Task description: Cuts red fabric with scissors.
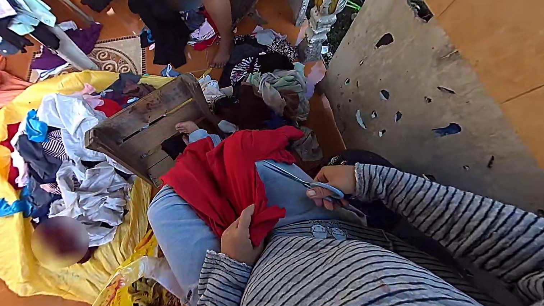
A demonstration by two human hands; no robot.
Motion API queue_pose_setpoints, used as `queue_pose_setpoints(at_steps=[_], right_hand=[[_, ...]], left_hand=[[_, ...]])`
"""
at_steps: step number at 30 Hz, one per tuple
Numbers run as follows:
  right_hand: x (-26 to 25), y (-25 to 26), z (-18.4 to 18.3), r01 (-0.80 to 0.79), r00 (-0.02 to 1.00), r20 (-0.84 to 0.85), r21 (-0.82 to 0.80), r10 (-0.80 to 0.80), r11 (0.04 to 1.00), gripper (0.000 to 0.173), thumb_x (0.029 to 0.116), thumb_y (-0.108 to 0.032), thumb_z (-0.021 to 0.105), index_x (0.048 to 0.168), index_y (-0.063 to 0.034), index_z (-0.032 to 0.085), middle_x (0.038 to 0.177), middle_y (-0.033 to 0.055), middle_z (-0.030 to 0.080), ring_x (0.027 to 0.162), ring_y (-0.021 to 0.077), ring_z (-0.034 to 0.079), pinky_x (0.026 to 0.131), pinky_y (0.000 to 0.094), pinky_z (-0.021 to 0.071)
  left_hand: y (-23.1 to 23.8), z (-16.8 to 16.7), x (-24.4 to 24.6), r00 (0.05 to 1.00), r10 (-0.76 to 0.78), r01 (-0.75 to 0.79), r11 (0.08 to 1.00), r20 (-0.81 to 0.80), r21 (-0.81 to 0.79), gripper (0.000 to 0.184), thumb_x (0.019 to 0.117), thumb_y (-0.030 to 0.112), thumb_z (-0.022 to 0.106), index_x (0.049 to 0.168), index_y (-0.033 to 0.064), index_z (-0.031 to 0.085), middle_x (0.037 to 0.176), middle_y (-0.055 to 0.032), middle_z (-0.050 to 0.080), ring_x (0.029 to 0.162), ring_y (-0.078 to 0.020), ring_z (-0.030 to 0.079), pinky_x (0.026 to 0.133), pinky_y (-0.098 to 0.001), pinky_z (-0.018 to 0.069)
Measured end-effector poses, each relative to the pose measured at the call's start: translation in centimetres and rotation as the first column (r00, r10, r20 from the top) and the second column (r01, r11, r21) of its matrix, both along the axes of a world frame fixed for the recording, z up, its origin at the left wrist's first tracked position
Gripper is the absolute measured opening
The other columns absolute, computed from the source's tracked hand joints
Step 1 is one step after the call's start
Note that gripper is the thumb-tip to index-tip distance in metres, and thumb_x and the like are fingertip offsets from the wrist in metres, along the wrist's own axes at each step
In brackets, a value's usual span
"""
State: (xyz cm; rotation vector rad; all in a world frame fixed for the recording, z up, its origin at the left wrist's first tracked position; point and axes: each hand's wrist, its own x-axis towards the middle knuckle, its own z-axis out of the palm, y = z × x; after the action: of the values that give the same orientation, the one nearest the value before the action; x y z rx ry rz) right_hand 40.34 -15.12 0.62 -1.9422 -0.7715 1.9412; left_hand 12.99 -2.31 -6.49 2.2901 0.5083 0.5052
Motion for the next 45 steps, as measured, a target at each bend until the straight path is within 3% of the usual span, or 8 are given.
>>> queue_pose_setpoints(at_steps=[4, 8, 14, 21, 29, 38, 45], right_hand=[[-0.3, 2.0, -0.2, -0.005, 1.0, -0.016, -0.088, 0.003, 0.996, 0.049, 0.1093, -0.043, 0.043, 0.091, -0.0031, 0.064, 0.066, 0.0004, 0.066, 0.053, 0.0101, 0.062, 0.051, 0.0249, 0.0508], [-0.7, 5.6, 0.0, 0.062, 0.998, 0.019, -0.072, -0.06, 0.996, 0.053, 0.1082, -0.049, 0.043, 0.094, -0.003, 0.064, 0.069, 0.0011, 0.065, 0.057, 0.0125, 0.064, 0.055, 0.0278, 0.0533], [-1.3, 8.4, 0.0, 0.138, 0.99, 0.024, -0.105, -0.137, 0.985, 0.055, 0.1057, -0.054, 0.045, 0.09, -0.0043, 0.063, 0.066, 0.0013, 0.063, 0.055, 0.0133, 0.063, 0.054, 0.028, 0.0526], [-1.7, 6.3, -0.3, 0.132, 0.99, 0.053, -0.037, -0.13, 0.991, 0.053, 0.1066, -0.051, 0.045, 0.089, -0.0043, 0.062, 0.064, -0.0014, 0.061, 0.051, 0.0096, 0.059, 0.051, 0.0249, 0.0508], [-3.0, 7.7, 0.1, 0.3, 0.953, -0.005, -0.109, -0.302, 0.948, 0.058, 0.1047, -0.058, 0.043, 0.087, -0.005, 0.061, 0.063, 0.0009, 0.062, 0.051, 0.0128, 0.061, 0.05, 0.0268, 0.0517], [-4.4, 8.1, 0.5, 0.321, 0.945, 0.082, -0.045, -0.316, 0.946, 0.057, 0.1063, -0.055, 0.04, 0.094, -0.0045, 0.062, 0.066, -0.0018, 0.059, 0.051, 0.0085, 0.056, 0.051, 0.0244, 0.0491], [-4.6, 9.4, 0.1, 0.466, 0.885, 0.035, -0.094, -0.464, 0.88, 0.055, 0.105, -0.057, 0.043, 0.089, -0.0068, 0.059, 0.061, -0.0004, 0.059, 0.048, 0.0105, 0.057, 0.047, 0.0249, 0.0489]], left_hand=[[0.4, -0.6, -0.2, 0.988, -0.012, -0.001, 0.996, 0.156, 0.087, 0.035, 0.0775, 0.018, 0.07, 0.101, -0.0091, 0.071, 0.093, -0.0206, 0.076, 0.084, -0.0306, 0.076, 0.077, -0.0441, 0.0611], [0.6, -0.8, -0.2, 0.974, -0.041, 0.012, 0.991, 0.221, 0.133, 0.031, 0.0807, 0.02, 0.069, 0.096, -0.0064, 0.072, 0.087, -0.0185, 0.075, 0.078, -0.0278, 0.075, 0.074, -0.0399, 0.0607], [0.8, -0.9, -0.3, 0.968, -0.045, 0.006, 0.987, 0.245, 0.158, 0.03, 0.082, 0.021, 0.068, 0.094, -0.0056, 0.073, 0.085, -0.0182, 0.075, 0.077, -0.0269, 0.075, 0.073, -0.0383, 0.0603], [0.7, -1.3, -0.3, 0.958, -0.042, -0.011, 0.983, 0.284, 0.182, 0.027, 0.0839, 0.022, 0.067, 0.092, -0.0035, 0.073, 0.08, -0.0167, 0.074, 0.073, -0.0252, 0.073, 0.07, -0.0364, 0.0595], [0.7, -1.5, -0.2, 0.946, -0.072, 0.008, 0.98, 0.316, 0.201, 0.023, 0.0845, 0.019, 0.064, 0.089, -0.0022, 0.072, 0.078, -0.0161, 0.073, 0.071, -0.0254, 0.073, 0.069, -0.036, 0.0592], [0.9, -1.5, -0.3, 0.929, -0.108, 0.025, 0.973, 0.354, 0.231, 0.02, 0.088, 0.017, 0.061, 0.087, 0.0005, 0.071, 0.072, -0.0129, 0.069, 0.067, -0.0233, 0.069, 0.065, -0.033, 0.0571], [0.8, -1.5, -0.3, 0.919, -0.121, 0.035, 0.973, 0.376, 0.228, 0.019, 0.0905, 0.016, 0.059, 0.088, 0.0018, 0.071, 0.074, -0.0125, 0.071, 0.069, -0.0223, 0.07, 0.067, -0.0316, 0.0573]])
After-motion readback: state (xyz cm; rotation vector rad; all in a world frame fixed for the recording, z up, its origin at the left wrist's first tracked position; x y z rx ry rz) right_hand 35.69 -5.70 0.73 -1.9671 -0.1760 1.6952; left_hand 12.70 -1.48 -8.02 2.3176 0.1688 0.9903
